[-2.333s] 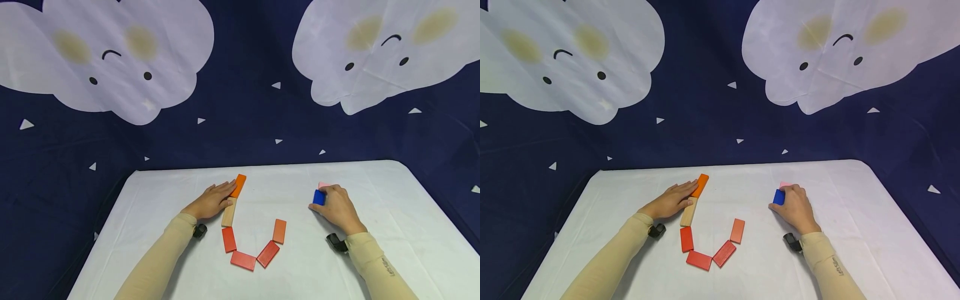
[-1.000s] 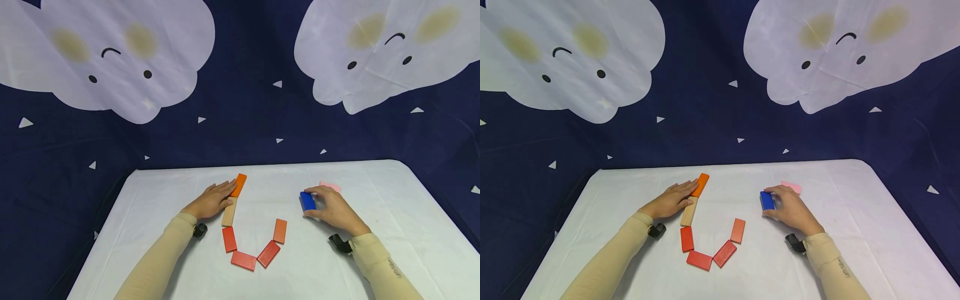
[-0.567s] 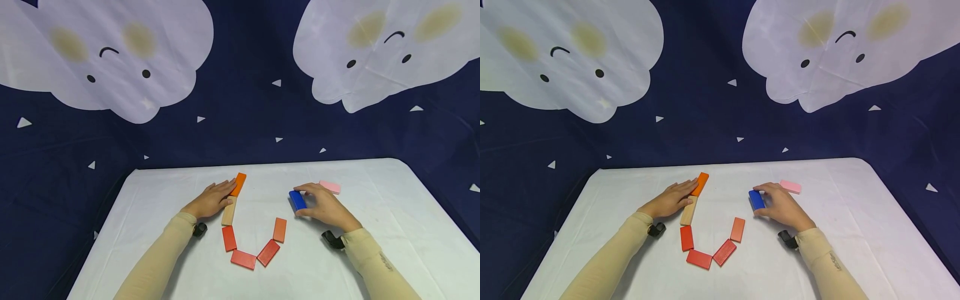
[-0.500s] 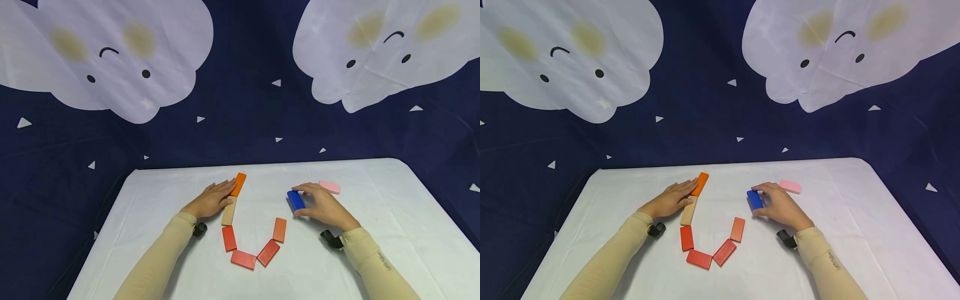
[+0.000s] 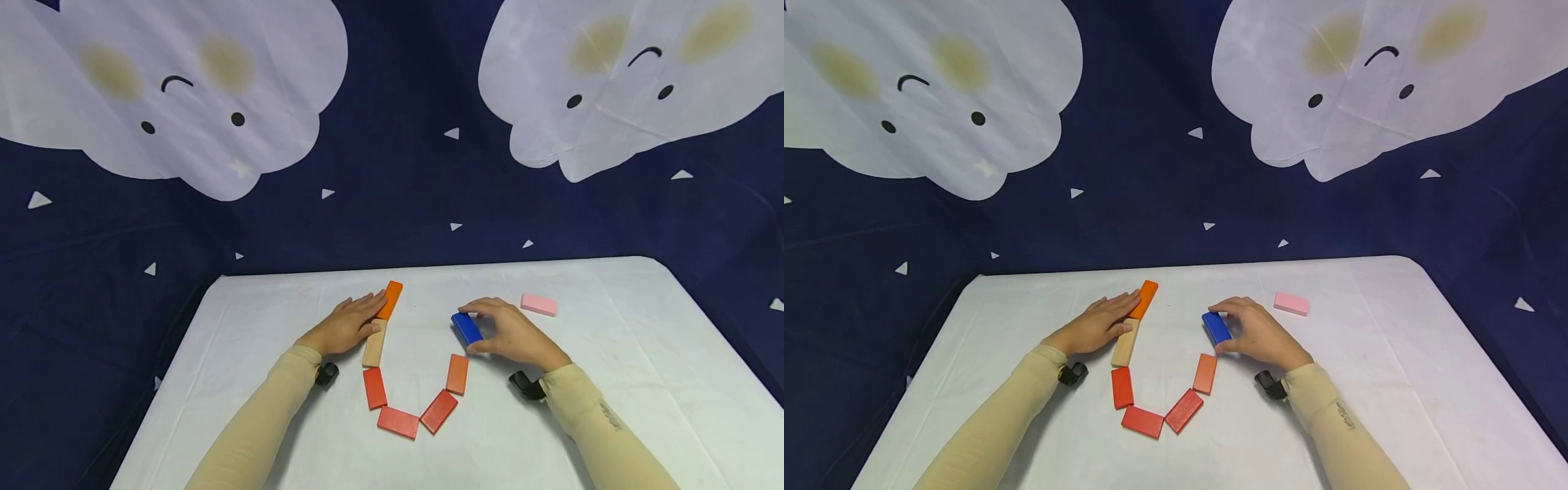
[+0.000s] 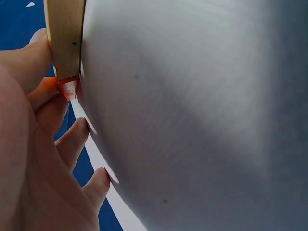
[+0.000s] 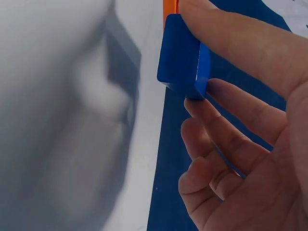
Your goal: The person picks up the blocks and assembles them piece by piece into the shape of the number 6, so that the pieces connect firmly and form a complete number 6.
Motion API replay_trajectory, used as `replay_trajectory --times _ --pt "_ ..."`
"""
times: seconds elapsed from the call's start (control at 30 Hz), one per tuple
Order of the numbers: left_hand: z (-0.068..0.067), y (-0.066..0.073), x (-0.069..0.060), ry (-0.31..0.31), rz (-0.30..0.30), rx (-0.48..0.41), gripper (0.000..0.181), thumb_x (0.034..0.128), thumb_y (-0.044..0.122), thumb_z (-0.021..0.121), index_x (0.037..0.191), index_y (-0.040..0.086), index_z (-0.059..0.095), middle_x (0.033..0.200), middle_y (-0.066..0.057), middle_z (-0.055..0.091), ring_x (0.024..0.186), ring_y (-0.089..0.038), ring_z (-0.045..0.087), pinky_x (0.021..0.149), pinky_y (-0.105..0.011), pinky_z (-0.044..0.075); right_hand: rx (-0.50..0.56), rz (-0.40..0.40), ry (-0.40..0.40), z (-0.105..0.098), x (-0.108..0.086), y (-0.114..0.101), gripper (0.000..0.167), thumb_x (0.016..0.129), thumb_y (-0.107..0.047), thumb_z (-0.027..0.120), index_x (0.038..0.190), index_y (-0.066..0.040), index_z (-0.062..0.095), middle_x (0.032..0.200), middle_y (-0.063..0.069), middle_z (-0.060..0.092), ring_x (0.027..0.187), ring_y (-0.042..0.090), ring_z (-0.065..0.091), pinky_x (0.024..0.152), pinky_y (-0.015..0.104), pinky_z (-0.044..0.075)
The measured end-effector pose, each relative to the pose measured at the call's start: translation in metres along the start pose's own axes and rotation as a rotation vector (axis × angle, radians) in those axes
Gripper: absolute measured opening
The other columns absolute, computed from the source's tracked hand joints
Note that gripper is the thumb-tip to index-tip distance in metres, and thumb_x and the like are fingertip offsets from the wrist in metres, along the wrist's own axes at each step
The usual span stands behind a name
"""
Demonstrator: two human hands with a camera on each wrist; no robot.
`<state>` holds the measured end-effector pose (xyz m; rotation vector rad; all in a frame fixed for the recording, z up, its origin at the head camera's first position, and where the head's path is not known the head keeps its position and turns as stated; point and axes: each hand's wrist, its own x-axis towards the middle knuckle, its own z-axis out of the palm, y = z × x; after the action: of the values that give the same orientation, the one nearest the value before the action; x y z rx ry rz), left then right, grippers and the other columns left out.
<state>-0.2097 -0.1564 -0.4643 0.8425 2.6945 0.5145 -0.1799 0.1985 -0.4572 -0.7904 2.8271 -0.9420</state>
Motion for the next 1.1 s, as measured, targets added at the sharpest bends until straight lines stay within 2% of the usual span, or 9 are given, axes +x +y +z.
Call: replay_trajectory --times 0.43,0.8,1.1 --pt "0.000 -0.001 0.000 0.007 0.002 0.000 0.063 0.1072 0.039 0.046 0.161 0.014 0.025 0.167 0.002 0.018 0.153 -0.024 0.019 0.123 -0.054 0.010 0.027 -0.030 -0.081 0.008 0.014 -0.008 0.067 0.074 -0.024 0.091 0.135 -0.011 0.064 0.135 0.007 0.061 0.118 0.026 0.057 0.097 0.049 0.051" --pt "0.001 -0.002 0.001 0.009 0.006 -0.003 0.063 0.1071 0.038 0.047 0.161 0.015 0.025 0.167 0.001 0.019 0.153 -0.025 0.020 0.122 -0.055 0.011 0.042 -0.054 -0.142 0.012 0.022 -0.014 0.067 0.074 -0.018 0.091 0.134 -0.011 0.065 0.134 0.001 0.062 0.122 0.024 0.054 0.100 0.044 0.050" --pt "0.001 -0.002 0.000 0.013 0.004 -0.008 0.063 0.1067 0.039 0.048 0.161 0.015 0.025 0.167 0.002 0.019 0.153 -0.025 0.020 0.122 -0.055 0.010 0.048 -0.098 -0.179 0.012 0.026 -0.013 0.065 0.075 -0.016 0.090 0.134 -0.009 0.064 0.134 0.004 0.062 0.122 0.027 0.054 0.102 0.047 0.049"
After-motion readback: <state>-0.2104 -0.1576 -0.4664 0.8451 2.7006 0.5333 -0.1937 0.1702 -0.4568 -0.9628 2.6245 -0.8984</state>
